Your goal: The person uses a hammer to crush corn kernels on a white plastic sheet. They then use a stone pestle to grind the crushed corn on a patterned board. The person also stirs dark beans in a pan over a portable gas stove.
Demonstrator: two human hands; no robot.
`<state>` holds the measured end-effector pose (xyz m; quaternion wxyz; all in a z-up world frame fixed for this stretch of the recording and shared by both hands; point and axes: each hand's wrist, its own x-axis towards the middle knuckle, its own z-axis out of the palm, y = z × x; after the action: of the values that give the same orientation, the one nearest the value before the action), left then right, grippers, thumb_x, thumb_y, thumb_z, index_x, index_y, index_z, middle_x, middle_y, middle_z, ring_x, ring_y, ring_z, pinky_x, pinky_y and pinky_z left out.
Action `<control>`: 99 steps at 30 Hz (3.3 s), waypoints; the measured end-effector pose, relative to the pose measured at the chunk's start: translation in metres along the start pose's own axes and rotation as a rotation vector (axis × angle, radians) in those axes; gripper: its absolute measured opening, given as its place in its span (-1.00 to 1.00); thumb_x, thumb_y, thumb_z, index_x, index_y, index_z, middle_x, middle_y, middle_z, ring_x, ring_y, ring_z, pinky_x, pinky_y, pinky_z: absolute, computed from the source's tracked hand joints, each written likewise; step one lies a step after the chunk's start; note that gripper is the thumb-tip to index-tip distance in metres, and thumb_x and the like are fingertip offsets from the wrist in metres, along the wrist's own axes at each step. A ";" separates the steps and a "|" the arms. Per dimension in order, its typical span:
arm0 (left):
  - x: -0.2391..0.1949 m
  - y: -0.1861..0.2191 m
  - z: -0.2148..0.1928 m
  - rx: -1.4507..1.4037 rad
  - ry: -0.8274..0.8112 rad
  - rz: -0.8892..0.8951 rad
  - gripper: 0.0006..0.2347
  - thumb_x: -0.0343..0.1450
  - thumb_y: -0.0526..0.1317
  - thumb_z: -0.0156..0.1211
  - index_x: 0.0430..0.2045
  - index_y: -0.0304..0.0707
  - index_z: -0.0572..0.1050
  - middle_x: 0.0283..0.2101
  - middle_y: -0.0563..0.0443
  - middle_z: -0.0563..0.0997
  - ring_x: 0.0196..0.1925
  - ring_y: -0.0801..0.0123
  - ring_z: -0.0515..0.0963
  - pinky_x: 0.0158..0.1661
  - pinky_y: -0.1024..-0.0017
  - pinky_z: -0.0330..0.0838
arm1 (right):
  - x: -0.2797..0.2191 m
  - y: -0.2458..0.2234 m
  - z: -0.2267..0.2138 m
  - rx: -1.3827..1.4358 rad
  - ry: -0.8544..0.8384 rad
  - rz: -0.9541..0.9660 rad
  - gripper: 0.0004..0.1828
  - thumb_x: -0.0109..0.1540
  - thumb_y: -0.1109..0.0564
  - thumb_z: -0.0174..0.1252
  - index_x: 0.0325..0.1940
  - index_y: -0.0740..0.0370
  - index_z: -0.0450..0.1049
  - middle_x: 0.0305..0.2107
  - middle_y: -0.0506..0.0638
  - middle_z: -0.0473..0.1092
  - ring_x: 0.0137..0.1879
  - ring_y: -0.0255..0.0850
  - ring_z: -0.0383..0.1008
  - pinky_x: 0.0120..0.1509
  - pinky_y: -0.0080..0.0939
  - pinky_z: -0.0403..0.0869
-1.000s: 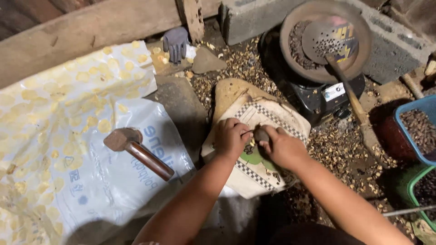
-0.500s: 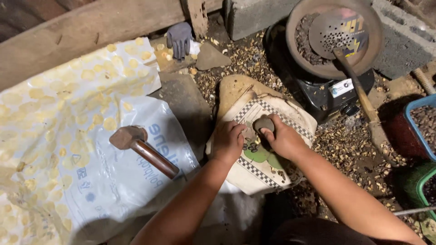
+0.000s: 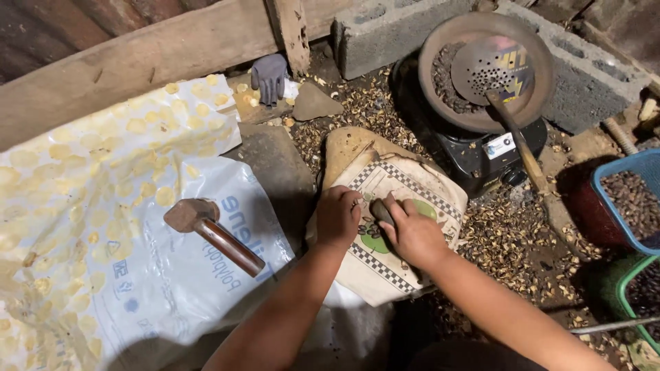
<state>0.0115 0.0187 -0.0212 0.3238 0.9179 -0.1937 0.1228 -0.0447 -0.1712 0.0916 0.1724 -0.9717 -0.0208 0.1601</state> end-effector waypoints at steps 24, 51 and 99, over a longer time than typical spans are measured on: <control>-0.002 -0.006 -0.020 -0.034 -0.078 0.093 -0.81 0.32 -0.22 0.29 -0.23 -0.05 0.50 -0.23 0.01 0.48 -0.12 0.06 0.55 -0.11 0.15 0.42 | 0.010 0.009 -0.011 0.046 -0.074 -0.041 -0.41 0.30 -0.11 0.00 0.42 -0.13 0.14 0.07 0.26 0.35 0.04 0.38 0.54 0.11 0.36 0.54; -0.002 -0.005 0.015 -0.068 -0.056 -0.118 -0.83 0.32 -0.25 0.28 -0.26 0.05 0.63 -0.24 0.07 0.54 -0.12 0.08 0.57 -0.11 0.18 0.48 | 0.034 0.006 -0.009 0.054 -0.148 0.059 -0.49 0.35 -0.20 -0.05 0.35 -0.08 0.17 -0.04 0.32 0.47 0.04 0.36 0.56 0.13 0.34 0.52; -0.014 0.038 -0.041 0.022 0.070 0.135 -0.35 0.25 -0.05 0.45 0.16 -0.45 0.36 0.18 -0.54 0.42 0.26 -0.39 0.40 0.29 -0.16 0.22 | 0.035 0.029 -0.003 0.112 -0.033 0.105 -0.43 0.35 -0.17 -0.03 0.44 -0.17 0.09 0.05 0.29 0.37 0.09 0.42 0.51 0.15 0.42 0.49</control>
<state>-0.0223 0.0215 0.0258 0.3112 0.9014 -0.2423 0.1787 -0.0107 -0.1958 0.0738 0.2176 -0.9575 0.0362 0.1858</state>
